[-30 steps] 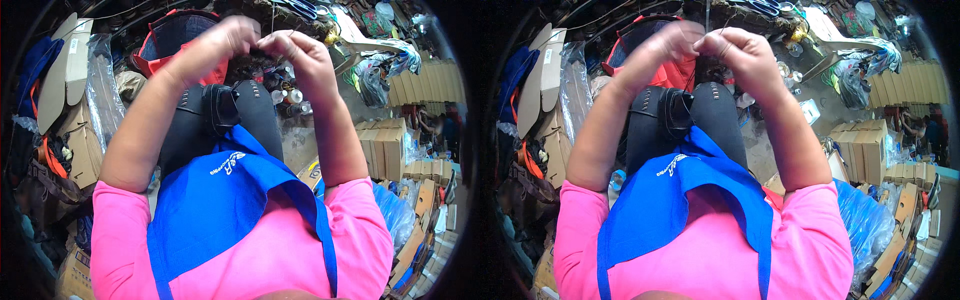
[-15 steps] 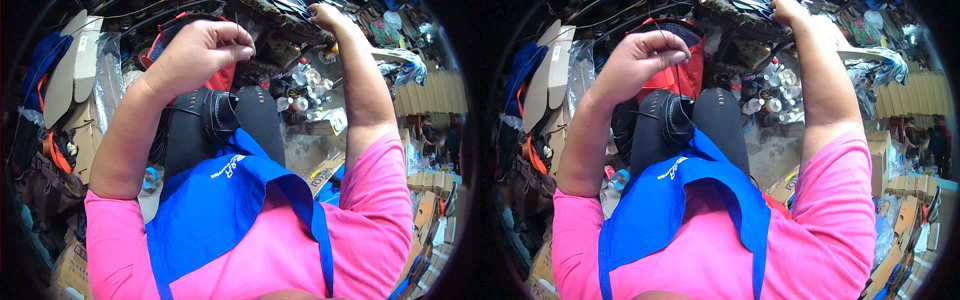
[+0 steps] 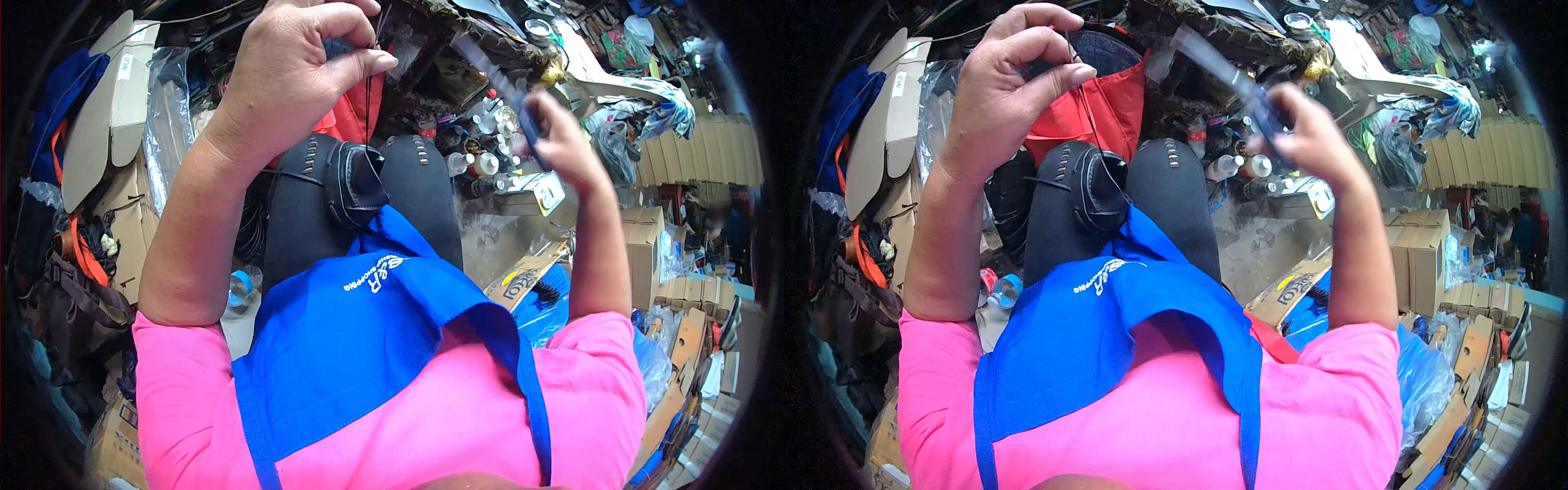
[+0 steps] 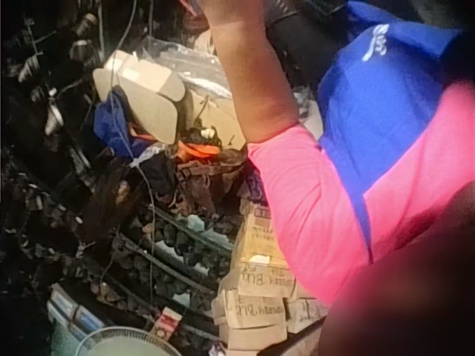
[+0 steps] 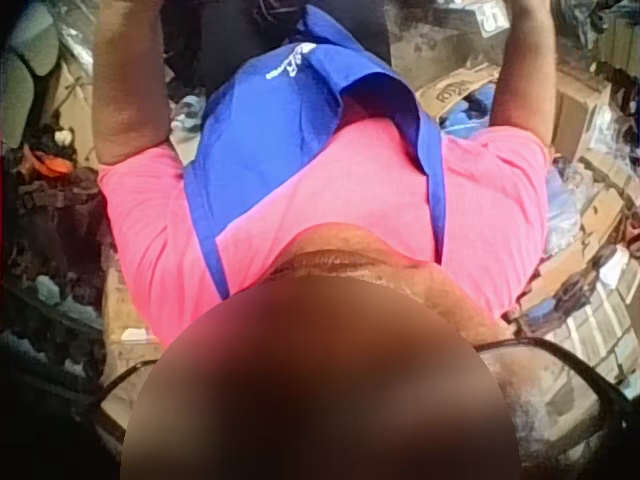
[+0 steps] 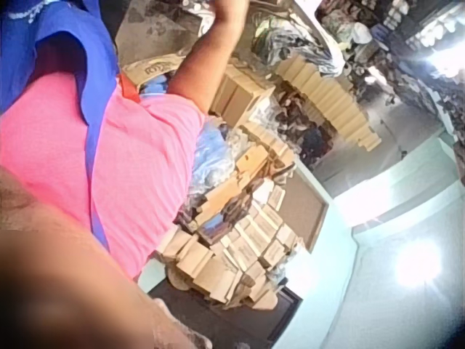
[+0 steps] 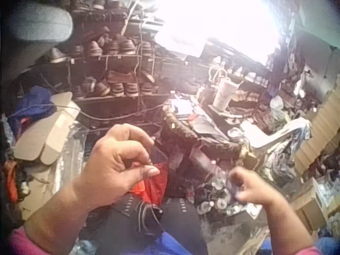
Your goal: Sewing and lacing leather components of a shoe upper together in a workshop.
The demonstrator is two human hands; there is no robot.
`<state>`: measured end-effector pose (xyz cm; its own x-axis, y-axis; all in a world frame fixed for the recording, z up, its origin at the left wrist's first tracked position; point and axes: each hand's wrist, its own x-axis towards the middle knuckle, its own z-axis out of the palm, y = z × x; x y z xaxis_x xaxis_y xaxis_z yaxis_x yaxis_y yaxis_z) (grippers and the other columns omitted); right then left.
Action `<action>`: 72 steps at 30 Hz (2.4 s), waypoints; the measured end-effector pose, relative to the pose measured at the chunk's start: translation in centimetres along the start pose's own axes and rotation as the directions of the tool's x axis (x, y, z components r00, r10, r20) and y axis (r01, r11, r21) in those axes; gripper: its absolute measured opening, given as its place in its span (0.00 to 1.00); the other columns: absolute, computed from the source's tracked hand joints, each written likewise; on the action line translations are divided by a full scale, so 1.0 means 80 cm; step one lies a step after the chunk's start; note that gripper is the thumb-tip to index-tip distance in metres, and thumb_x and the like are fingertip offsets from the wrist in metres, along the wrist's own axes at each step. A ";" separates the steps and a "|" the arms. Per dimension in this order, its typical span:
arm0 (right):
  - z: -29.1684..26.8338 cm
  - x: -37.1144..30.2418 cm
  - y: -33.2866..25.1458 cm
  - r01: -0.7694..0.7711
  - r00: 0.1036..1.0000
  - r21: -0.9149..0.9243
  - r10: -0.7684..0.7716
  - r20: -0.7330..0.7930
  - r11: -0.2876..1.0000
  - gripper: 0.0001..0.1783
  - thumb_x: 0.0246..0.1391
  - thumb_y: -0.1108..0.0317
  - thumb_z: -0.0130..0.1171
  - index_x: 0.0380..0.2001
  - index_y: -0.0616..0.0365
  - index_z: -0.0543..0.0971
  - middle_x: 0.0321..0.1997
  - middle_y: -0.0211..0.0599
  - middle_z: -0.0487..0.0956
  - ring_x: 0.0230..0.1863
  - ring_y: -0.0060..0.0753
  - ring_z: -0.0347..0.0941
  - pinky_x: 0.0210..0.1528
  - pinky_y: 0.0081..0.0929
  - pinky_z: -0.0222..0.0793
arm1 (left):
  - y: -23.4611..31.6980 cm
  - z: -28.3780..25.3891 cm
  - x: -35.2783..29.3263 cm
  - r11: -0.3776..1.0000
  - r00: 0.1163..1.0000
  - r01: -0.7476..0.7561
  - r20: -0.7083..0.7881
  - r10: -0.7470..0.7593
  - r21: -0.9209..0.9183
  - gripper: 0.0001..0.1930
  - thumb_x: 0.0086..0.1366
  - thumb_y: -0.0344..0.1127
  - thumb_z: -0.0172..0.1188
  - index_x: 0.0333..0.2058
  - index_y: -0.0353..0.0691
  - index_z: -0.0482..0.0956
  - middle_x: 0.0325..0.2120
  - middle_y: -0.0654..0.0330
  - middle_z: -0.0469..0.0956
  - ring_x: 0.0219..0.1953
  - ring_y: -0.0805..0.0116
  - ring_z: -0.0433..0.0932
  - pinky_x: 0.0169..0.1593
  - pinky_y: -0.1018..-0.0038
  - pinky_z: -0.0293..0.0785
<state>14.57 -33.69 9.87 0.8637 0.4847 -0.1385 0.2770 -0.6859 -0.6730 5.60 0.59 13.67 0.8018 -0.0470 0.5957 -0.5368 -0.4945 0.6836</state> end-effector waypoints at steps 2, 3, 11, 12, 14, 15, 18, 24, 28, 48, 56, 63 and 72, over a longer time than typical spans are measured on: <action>0.034 -0.028 0.000 0.242 0.970 -0.246 -0.238 0.045 0.939 0.33 0.30 0.55 0.77 0.40 0.60 0.76 0.35 0.41 0.77 0.39 0.38 0.74 0.44 0.32 0.69 | 0.004 0.000 -0.001 1.000 1.000 0.017 0.019 -0.017 0.013 0.09 0.46 0.27 0.72 0.21 0.38 0.78 0.36 0.56 0.76 0.42 0.63 0.73 0.44 0.70 0.69; 0.047 -0.036 -0.002 0.227 0.974 -0.300 -0.209 0.091 0.927 0.37 0.29 0.50 0.77 0.43 0.59 0.77 0.37 0.44 0.78 0.42 0.47 0.73 0.47 0.36 0.68 | 0.005 0.002 -0.001 1.000 0.999 0.022 0.029 -0.023 0.021 0.09 0.46 0.27 0.72 0.22 0.38 0.78 0.36 0.56 0.76 0.42 0.63 0.73 0.44 0.70 0.69; 0.080 -0.013 -0.031 0.345 0.927 -0.318 -0.268 0.261 0.883 0.39 0.32 0.46 0.74 0.46 0.59 0.78 0.36 0.47 0.78 0.43 0.48 0.74 0.46 0.39 0.68 | 0.011 0.008 -0.007 0.940 0.960 -0.278 0.021 0.280 0.196 0.09 0.43 0.27 0.72 0.22 0.39 0.79 0.37 0.55 0.77 0.44 0.57 0.74 0.49 0.65 0.68; 0.081 -0.008 -0.036 0.371 0.916 -0.328 -0.284 0.283 0.869 0.39 0.32 0.46 0.74 0.46 0.59 0.78 0.36 0.47 0.78 0.43 0.48 0.74 0.45 0.39 0.68 | 0.012 0.009 -0.007 0.939 0.964 -0.266 0.036 0.264 0.220 0.09 0.43 0.27 0.72 0.22 0.39 0.79 0.37 0.55 0.77 0.44 0.57 0.74 0.49 0.65 0.68; 0.082 -0.001 -0.048 0.408 0.904 -0.361 -0.316 0.288 0.839 0.36 0.33 0.47 0.74 0.44 0.60 0.79 0.34 0.48 0.78 0.41 0.50 0.74 0.45 0.40 0.69 | 0.015 0.009 -0.008 0.937 0.956 -0.291 0.026 0.292 0.192 0.09 0.43 0.27 0.72 0.22 0.39 0.79 0.37 0.56 0.77 0.44 0.57 0.74 0.49 0.64 0.68; 0.082 0.003 -0.054 0.410 0.903 -0.357 -0.318 0.289 0.839 0.36 0.33 0.47 0.74 0.44 0.60 0.79 0.34 0.48 0.78 0.41 0.50 0.74 0.45 0.40 0.69 | 0.017 0.007 -0.008 0.936 0.950 -0.310 0.014 0.312 0.168 0.09 0.42 0.27 0.72 0.22 0.39 0.79 0.37 0.56 0.77 0.44 0.57 0.74 0.49 0.64 0.68; 0.077 0.016 -0.071 0.514 0.851 -0.383 -0.400 0.341 0.768 0.33 0.33 0.49 0.74 0.42 0.59 0.80 0.30 0.49 0.79 0.37 0.51 0.76 0.42 0.41 0.70 | 0.021 0.003 -0.008 0.898 0.934 -0.355 0.069 0.350 0.260 0.09 0.41 0.28 0.72 0.21 0.39 0.79 0.37 0.57 0.77 0.44 0.56 0.74 0.50 0.63 0.67; 0.064 0.026 -0.087 0.455 0.862 -0.380 -0.292 0.414 0.805 0.28 0.32 0.51 0.74 0.36 0.58 0.81 0.24 0.49 0.78 0.31 0.51 0.77 0.35 0.41 0.71 | 0.020 0.001 -0.009 0.877 0.924 -0.380 0.085 0.372 0.294 0.10 0.40 0.28 0.72 0.20 0.39 0.77 0.36 0.58 0.77 0.44 0.56 0.73 0.49 0.63 0.67; 0.064 0.025 -0.093 0.362 0.892 -0.484 -0.146 0.427 0.796 0.28 0.34 0.48 0.73 0.35 0.57 0.80 0.25 0.46 0.78 0.33 0.49 0.77 0.39 0.41 0.69 | 0.017 0.003 -0.012 0.882 0.928 -0.372 0.103 0.357 0.290 0.10 0.40 0.27 0.72 0.19 0.39 0.77 0.36 0.59 0.77 0.44 0.57 0.74 0.49 0.64 0.67; 0.075 0.039 -0.092 0.423 0.899 -0.409 -0.320 0.298 0.809 0.27 0.29 0.52 0.75 0.28 0.61 0.77 0.23 0.47 0.75 0.29 0.48 0.73 0.36 0.38 0.66 | 0.020 -0.061 -0.053 0.991 0.995 0.051 -0.096 -0.039 0.125 0.07 0.58 0.28 0.65 0.32 0.34 0.76 0.26 0.63 0.76 0.29 0.77 0.73 0.37 0.79 0.70; 0.022 0.067 -0.011 0.068 0.981 0.210 -0.103 0.164 0.975 0.21 0.53 0.74 0.56 0.51 0.67 0.71 0.44 0.34 0.76 0.48 0.25 0.71 0.54 0.22 0.65 | -0.020 -0.214 -0.231 0.608 0.747 0.665 -0.368 -0.553 0.435 0.06 0.58 0.30 0.64 0.32 0.33 0.79 0.21 0.62 0.77 0.24 0.78 0.71 0.32 0.77 0.69; -0.017 0.100 0.017 0.079 0.997 0.228 -0.080 -0.004 0.970 0.21 0.61 0.59 0.53 0.52 0.61 0.73 0.45 0.25 0.75 0.44 0.16 0.68 0.50 0.17 0.62 | -0.086 -0.249 -0.308 0.198 0.514 0.830 -0.576 -0.636 0.521 0.13 0.57 0.42 0.65 0.33 0.38 0.81 0.26 0.47 0.80 0.31 0.50 0.80 0.37 0.60 0.74; -0.047 0.132 0.063 -0.074 0.975 -0.034 0.065 -0.212 0.997 0.31 0.59 0.48 0.54 0.58 0.60 0.71 0.51 0.37 0.74 0.51 0.29 0.68 0.54 0.27 0.62 | -0.098 -0.252 -0.320 0.258 0.670 0.729 -0.583 -0.460 0.634 0.12 0.62 0.35 0.57 0.40 0.35 0.81 0.37 0.47 0.80 0.41 0.48 0.79 0.47 0.60 0.74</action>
<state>26.66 -34.05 7.75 0.9494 0.3129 -0.0254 0.2262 -0.7380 -0.6357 -16.02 23.16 1.58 0.6310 0.7021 0.3302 0.6124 -0.7120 0.3436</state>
